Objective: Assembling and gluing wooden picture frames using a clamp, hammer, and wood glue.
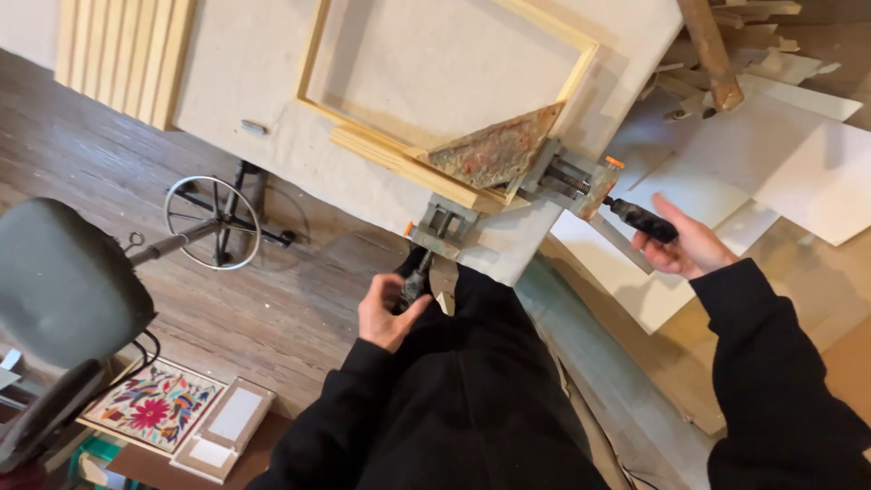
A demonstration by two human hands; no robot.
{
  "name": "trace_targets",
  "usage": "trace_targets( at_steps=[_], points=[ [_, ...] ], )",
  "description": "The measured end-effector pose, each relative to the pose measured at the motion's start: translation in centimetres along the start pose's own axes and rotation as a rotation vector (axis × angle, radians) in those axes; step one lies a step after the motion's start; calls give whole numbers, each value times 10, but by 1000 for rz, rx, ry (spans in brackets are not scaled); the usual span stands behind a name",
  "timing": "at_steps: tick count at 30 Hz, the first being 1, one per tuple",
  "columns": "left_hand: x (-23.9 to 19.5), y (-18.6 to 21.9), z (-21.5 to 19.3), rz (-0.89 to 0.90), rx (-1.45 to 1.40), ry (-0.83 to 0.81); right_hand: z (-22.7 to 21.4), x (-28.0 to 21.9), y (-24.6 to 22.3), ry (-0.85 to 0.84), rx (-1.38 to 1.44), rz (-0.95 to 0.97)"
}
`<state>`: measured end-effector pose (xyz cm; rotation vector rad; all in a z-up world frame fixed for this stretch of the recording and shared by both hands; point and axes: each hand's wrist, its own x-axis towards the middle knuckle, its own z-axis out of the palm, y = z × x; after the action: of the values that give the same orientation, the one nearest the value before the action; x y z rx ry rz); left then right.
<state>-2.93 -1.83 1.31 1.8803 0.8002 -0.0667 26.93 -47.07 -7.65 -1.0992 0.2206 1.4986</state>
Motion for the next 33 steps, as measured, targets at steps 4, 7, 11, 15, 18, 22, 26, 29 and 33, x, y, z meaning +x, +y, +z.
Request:
trace_targets(
  at_steps=[4, 7, 11, 15, 18, 22, 26, 29, 33],
  points=[
    [-21, -10, 4, -12, 96, 110, 13, -5, 12, 68, 238, -13],
    [-13, -26, 7, 7, -134, 57, 44, -8, -16, 262, 194, -62],
    [-14, -43, 10, -276, -449, -143, 77, -22, -28, 326, 100, -169],
    [-5, -63, 12, -504, -994, -439, 100, -23, -29, 500, -226, -448],
    [1, -80, 7, -606, -1431, -748, 120, -21, -27, 571, -555, -806],
    [4, -75, 14, -615, -1325, -785, 163, -28, -59, 896, -1435, -871],
    [-2, 8, -5, -205, -354, -130, 115, -20, -50, 803, -662, -623],
    [-11, 11, 1, 106, 54, 27, 52, -21, -21, 520, -50, -206],
    [-18, 8, 3, 264, 26, 107, 43, -20, -17, 472, -11, -100]
  ],
)
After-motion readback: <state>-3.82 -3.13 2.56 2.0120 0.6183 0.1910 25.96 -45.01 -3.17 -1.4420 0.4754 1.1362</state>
